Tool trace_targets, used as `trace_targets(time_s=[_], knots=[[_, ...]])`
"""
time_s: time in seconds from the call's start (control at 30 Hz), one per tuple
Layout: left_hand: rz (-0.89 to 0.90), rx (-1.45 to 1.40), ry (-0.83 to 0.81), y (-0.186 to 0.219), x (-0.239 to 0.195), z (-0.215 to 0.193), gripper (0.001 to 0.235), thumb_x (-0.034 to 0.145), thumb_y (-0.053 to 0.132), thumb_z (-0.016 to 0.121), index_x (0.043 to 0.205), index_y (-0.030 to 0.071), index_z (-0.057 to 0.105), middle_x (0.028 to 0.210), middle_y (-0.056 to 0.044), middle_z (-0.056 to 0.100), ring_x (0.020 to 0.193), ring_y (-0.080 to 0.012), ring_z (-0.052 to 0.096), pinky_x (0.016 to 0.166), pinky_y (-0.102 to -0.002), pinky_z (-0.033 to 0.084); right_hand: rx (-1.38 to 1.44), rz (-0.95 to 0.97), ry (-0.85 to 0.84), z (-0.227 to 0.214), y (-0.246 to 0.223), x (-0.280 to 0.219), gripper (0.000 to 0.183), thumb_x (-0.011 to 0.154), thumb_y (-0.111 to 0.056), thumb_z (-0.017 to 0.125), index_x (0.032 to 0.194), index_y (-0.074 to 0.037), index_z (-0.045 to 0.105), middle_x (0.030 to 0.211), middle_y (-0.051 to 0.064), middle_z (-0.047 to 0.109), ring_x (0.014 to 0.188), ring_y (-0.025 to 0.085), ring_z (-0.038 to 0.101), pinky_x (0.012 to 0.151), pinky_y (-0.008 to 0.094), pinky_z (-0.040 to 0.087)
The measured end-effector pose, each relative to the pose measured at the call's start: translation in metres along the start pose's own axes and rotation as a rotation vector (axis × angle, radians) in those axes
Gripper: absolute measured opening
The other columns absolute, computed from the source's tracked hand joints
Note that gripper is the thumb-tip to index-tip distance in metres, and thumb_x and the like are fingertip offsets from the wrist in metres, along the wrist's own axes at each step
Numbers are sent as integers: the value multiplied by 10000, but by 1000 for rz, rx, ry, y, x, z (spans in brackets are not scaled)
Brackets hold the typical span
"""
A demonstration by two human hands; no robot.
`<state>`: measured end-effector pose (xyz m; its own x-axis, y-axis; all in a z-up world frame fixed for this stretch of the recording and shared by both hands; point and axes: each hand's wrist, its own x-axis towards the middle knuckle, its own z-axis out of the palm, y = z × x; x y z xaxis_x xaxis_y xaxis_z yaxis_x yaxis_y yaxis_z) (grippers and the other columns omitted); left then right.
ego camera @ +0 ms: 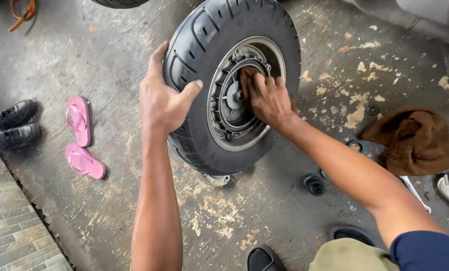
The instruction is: The person cleans the hub and rim of a motorcycle tire using a brown cloth. They then pick up a green rubber seal, wipe it with the cloth, and place it into the center of the tire hub.
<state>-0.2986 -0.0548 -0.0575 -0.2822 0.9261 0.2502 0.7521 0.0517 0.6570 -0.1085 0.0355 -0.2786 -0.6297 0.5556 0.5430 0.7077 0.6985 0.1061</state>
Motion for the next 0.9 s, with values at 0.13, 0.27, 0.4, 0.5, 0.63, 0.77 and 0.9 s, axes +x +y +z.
trace_targets(time_s=[0.13,0.27,0.4,0.5,0.63,0.77,0.9], knots=[[32,-71,8,1,-3,0,832,688,164,718,1443,-33,430,1206,-263,734,1010,-350,776,830,-430,646,36,25,-290,-2,-4,-7,241,862,-222,615,948,-11,694,975,173,536,628,268,549,684,408,458],[-56,-30,-1,-3,-13,-1,887,683,307,766,1484,105,442,1282,-256,689,1137,-440,685,941,-531,545,285,91,-485,18,-8,-49,324,854,-352,539,846,-100,742,997,159,689,519,287,621,443,435,450],[-99,-8,-14,-1,-23,-3,913,697,421,778,1516,188,449,1332,-283,647,1237,-539,594,1020,-630,450,298,192,-381,-19,-14,-47,437,834,-341,538,1178,-118,690,1054,109,638,643,361,719,563,555,546],[-81,1,-20,-2,-28,3,934,688,417,800,1526,202,449,1346,-288,640,1227,-561,588,1009,-637,454,148,76,-210,-15,15,-19,544,846,-333,630,1352,-135,634,1125,140,495,790,388,627,651,493,442],[-37,20,-27,-8,-16,-3,888,738,409,790,1535,227,442,1356,-285,640,1241,-566,572,999,-647,451,-5,-28,-215,45,3,-38,315,889,-261,582,1148,-133,709,1060,126,507,773,328,563,706,479,393],[-51,-28,-45,-11,-27,-8,884,755,400,771,1547,221,422,1373,-297,618,1262,-584,552,999,-668,442,75,-5,-321,11,-28,-56,271,890,-279,545,1021,-94,693,982,87,521,660,288,581,630,451,402],[5,-53,-8,-19,-34,-2,924,699,418,785,1530,194,448,1381,-258,629,1280,-495,594,1052,-572,463,359,97,-244,15,-49,-71,319,816,-402,559,925,-118,656,922,72,542,536,321,615,480,492,424]])
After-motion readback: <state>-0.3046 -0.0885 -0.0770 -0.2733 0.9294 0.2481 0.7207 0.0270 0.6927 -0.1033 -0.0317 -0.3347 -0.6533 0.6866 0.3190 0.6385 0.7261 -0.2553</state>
